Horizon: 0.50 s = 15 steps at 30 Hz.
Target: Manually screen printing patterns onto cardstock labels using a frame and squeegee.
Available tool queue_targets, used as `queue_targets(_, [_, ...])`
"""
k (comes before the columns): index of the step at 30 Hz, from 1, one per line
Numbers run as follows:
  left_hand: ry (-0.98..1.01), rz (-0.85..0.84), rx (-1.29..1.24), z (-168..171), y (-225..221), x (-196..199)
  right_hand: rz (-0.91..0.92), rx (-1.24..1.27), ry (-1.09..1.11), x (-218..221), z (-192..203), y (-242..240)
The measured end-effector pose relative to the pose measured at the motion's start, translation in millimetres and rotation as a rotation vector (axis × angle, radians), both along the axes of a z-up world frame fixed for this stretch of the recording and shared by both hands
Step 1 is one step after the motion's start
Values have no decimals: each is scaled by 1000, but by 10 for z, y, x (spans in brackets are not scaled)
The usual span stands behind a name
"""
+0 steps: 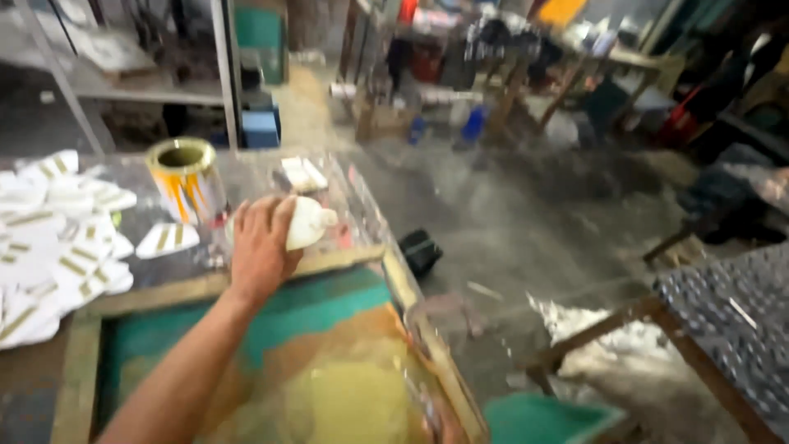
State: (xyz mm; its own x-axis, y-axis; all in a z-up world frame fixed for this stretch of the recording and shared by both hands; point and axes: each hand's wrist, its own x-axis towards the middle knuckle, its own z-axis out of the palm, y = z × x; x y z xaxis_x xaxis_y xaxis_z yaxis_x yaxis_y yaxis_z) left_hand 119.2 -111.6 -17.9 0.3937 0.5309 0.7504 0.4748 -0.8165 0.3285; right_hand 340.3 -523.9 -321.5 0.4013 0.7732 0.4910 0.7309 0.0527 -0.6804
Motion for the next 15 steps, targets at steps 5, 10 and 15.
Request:
queue_targets(5, [404,-82,278,-112,-391,-176,-129,-9,85,-260,874,302])
queue_targets(10, [621,-160,501,-324,-744,-330,-240,38,71,-530,1309,339])
queue_targets(15, [719,-289,587,-412,-1086,-353,-248,81,119,-775,1764,324])
